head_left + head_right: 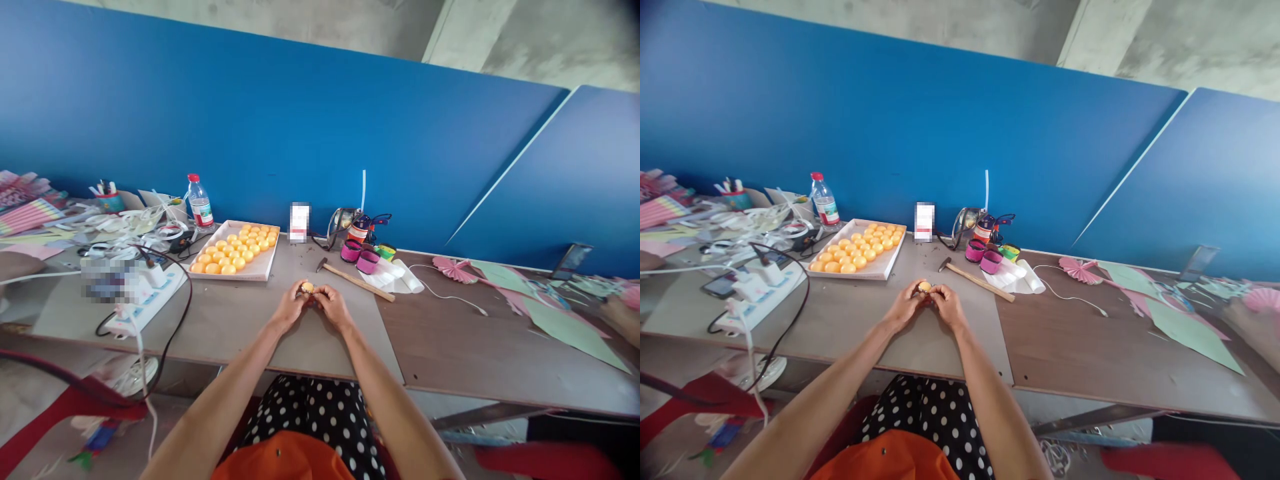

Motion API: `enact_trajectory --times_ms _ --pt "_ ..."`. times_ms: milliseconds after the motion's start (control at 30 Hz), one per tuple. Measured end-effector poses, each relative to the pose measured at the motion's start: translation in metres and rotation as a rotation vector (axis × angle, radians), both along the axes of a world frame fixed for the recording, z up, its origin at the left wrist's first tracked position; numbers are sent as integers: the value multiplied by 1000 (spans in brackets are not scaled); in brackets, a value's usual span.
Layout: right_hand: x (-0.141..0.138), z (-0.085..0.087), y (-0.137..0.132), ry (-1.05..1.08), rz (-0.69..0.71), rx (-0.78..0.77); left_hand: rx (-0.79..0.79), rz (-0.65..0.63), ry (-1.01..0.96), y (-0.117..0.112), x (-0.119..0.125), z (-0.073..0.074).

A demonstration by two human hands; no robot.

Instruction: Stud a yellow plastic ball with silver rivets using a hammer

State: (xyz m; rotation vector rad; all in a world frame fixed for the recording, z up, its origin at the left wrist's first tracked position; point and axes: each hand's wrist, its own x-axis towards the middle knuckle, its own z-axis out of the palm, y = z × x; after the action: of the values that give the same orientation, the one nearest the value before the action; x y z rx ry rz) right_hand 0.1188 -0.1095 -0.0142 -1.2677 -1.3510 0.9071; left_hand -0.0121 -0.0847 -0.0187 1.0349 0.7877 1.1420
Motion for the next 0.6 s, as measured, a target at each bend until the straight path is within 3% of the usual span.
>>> enact_trajectory --times_ms 400,600 --pt "0 -1 1 -27 8 0 64 29 60 2 -1 -4" --pt "0 -4 3 -32 -9 -27 156 89 204 -3 -2 4"
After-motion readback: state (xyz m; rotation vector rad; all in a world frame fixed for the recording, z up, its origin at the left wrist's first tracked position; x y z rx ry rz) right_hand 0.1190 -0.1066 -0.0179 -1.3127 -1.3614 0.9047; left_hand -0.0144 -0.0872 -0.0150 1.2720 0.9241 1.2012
